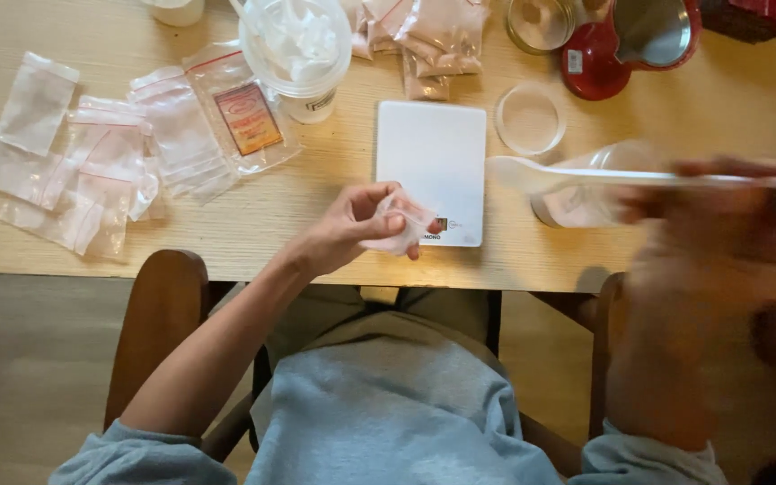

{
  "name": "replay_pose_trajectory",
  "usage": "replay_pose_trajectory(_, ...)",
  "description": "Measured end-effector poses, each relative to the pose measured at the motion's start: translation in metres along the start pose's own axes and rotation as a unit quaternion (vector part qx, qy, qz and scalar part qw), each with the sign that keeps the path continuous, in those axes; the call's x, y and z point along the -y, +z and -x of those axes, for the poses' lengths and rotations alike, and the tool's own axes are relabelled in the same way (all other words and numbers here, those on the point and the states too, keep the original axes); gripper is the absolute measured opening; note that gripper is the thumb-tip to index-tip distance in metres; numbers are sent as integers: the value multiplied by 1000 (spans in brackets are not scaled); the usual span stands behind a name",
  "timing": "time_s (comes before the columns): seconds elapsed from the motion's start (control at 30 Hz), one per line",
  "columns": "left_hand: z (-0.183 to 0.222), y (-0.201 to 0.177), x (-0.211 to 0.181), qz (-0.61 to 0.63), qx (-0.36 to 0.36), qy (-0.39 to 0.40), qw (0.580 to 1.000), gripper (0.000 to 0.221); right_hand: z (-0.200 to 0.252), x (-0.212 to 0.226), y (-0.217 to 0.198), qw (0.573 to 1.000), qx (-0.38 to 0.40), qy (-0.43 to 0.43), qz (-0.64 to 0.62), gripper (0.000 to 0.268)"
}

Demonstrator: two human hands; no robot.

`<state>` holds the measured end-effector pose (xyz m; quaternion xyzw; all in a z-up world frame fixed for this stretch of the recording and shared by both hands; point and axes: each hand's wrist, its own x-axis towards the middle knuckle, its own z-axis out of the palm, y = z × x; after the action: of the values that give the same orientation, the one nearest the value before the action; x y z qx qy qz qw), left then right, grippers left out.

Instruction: Portioning powder into small plastic bags using a spoon and a digital scale for precise measurement.

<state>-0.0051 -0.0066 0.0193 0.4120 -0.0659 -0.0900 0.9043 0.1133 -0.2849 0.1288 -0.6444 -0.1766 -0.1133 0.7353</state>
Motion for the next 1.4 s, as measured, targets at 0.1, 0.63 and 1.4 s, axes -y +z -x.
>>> replay_pose_trajectory(0.1,1,1,1,18,18,-12,1000,30,17,9,57,994,97,16,52,34)
replay_pose_trajectory(0.63,0,9,-6,-21,9,-21,1000,47,31,-12,62,972,180,-27,151,15)
replay_pose_trajectory(1.4,6,51,-53,-96,-45,-28,994,39,22,-47,68,967,201,121,104,17)
